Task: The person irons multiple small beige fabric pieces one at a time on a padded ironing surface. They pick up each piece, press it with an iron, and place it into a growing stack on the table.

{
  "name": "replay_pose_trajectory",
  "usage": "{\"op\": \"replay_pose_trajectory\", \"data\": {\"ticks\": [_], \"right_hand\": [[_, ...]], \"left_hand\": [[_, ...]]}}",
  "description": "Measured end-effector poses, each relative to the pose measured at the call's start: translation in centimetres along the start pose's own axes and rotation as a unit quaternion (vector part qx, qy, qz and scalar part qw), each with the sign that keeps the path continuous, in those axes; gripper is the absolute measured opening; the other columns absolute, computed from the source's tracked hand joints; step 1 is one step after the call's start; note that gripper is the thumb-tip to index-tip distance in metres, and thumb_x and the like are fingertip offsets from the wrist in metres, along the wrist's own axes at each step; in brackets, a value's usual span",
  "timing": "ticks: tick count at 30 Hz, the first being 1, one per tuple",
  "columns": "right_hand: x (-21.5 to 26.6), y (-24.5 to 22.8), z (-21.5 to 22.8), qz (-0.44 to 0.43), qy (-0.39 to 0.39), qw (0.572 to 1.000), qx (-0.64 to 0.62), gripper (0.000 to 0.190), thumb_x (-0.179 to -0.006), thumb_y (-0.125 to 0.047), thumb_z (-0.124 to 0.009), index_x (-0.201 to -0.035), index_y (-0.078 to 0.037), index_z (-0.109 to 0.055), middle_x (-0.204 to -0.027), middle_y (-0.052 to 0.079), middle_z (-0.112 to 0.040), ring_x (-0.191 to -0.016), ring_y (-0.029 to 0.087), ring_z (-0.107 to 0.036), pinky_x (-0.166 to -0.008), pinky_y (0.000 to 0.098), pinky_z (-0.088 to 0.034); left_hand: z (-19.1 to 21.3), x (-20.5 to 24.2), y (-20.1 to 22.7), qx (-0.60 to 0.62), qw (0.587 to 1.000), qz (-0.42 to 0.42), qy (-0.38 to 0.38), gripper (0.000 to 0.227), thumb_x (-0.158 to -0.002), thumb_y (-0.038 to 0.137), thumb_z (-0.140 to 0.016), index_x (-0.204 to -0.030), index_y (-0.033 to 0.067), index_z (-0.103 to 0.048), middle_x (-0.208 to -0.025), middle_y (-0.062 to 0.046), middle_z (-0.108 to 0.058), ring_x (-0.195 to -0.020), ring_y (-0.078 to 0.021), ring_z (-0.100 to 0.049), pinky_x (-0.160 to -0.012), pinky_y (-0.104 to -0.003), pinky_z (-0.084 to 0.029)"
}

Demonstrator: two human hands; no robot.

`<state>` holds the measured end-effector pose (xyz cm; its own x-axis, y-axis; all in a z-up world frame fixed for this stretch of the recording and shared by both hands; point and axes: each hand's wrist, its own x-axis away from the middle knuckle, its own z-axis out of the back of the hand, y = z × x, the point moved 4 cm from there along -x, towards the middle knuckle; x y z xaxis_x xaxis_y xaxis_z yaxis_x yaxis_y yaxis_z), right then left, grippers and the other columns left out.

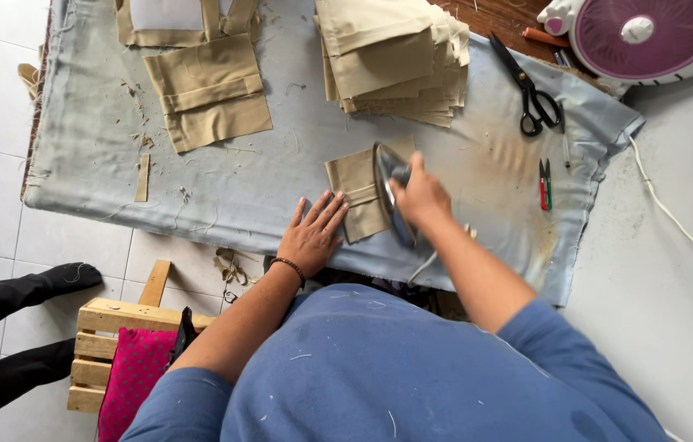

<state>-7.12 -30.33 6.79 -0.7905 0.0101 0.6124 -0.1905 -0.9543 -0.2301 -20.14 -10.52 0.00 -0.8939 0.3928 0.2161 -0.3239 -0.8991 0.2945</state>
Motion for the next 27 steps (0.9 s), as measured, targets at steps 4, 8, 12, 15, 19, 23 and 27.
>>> {"op": "replay_pose_trajectory", "data": {"ticks": [4,8,12,15,19,23,27], "right_hand": [[3.9,-0.3,-3.3,0.029,-0.033,0.998,0.037,0.040,-0.101,-0.046,-0.052,-0.122,-0.015,-0.040,-0.100,0.027,-0.072,-0.102,0.049,-0.071,-0.089,0.0604,-0.055],[2.3,-2.5,-4.2,0.053,-0.024,0.996,0.063,0.038,-0.101,-0.046,-0.052,-0.121,-0.016,-0.040,-0.096,0.024,-0.072,-0.098,0.047,-0.072,-0.085,0.0594,-0.056],[-0.8,-6.0,-2.8,0.094,0.025,0.994,0.059,0.035,-0.101,-0.042,-0.053,-0.120,-0.015,-0.039,-0.094,0.024,-0.072,-0.094,0.047,-0.073,-0.082,0.0612,-0.056],[-0.6,-5.3,-3.4,0.085,0.032,0.995,0.048,0.038,-0.100,-0.043,-0.054,-0.120,-0.014,-0.038,-0.092,0.024,-0.072,-0.092,0.049,-0.072,-0.080,0.0623,-0.056],[2.1,-2.9,-4.7,0.067,0.003,0.996,0.064,0.042,-0.101,-0.049,-0.051,-0.124,-0.015,-0.039,-0.095,0.024,-0.072,-0.095,0.047,-0.072,-0.083,0.0622,-0.056],[1.1,-4.0,-4.5,0.075,0.010,0.994,0.083,0.044,-0.101,-0.048,-0.051,-0.124,-0.013,-0.039,-0.094,0.025,-0.072,-0.094,0.048,-0.072,-0.083,0.0625,-0.056],[-2.7,-5.8,-3.4,0.100,0.055,0.991,0.076,0.044,-0.101,-0.046,-0.053,-0.125,-0.012,-0.037,-0.091,0.024,-0.071,-0.091,0.048,-0.072,-0.080,0.0630,-0.056]], "left_hand": [[-0.6,0.3,-0.8,0.017,0.999,-0.003,0.030,0.073,-0.098,0.042,-0.055,-0.162,0.0224,-0.027,-0.172,0.002,-0.018,-0.159,-0.0200,-0.011,-0.126,-0.051,-0.006],[-1.2,0.4,-1.4,0.034,0.998,-0.018,0.059,0.074,-0.095,0.041,-0.061,-0.160,0.0218,-0.032,-0.170,0.001,-0.023,-0.158,-0.0201,-0.017,-0.127,-0.050,-0.009],[-1.6,0.4,-1.9,0.024,0.995,-0.026,0.092,0.074,-0.092,0.040,-0.065,-0.157,0.0223,-0.037,-0.167,-0.001,-0.030,-0.156,-0.0204,-0.023,-0.126,-0.048,-0.013],[-1.0,0.8,-1.7,0.026,0.996,-0.023,0.077,0.074,-0.091,0.036,-0.067,-0.157,0.0224,-0.038,-0.165,-0.002,-0.032,-0.155,-0.0213,-0.024,-0.126,-0.047,-0.015],[-1.3,0.8,-2.1,0.035,0.996,-0.021,0.074,0.071,-0.092,0.035,-0.066,-0.156,0.0242,-0.039,-0.164,-0.001,-0.034,-0.155,-0.0213,-0.026,-0.126,-0.047,-0.017],[-0.8,1.2,-1.6,0.035,0.997,-0.005,0.069,0.068,-0.093,0.031,-0.064,-0.156,0.0284,-0.040,-0.163,-0.002,-0.035,-0.154,-0.0231,-0.027,-0.125,-0.049,-0.017],[-0.9,0.7,-1.3,0.019,0.999,-0.011,0.049,0.069,-0.093,0.030,-0.063,-0.157,0.0253,-0.037,-0.167,-0.001,-0.027,-0.155,-0.0248,-0.023,-0.125,-0.051,-0.017]]}}
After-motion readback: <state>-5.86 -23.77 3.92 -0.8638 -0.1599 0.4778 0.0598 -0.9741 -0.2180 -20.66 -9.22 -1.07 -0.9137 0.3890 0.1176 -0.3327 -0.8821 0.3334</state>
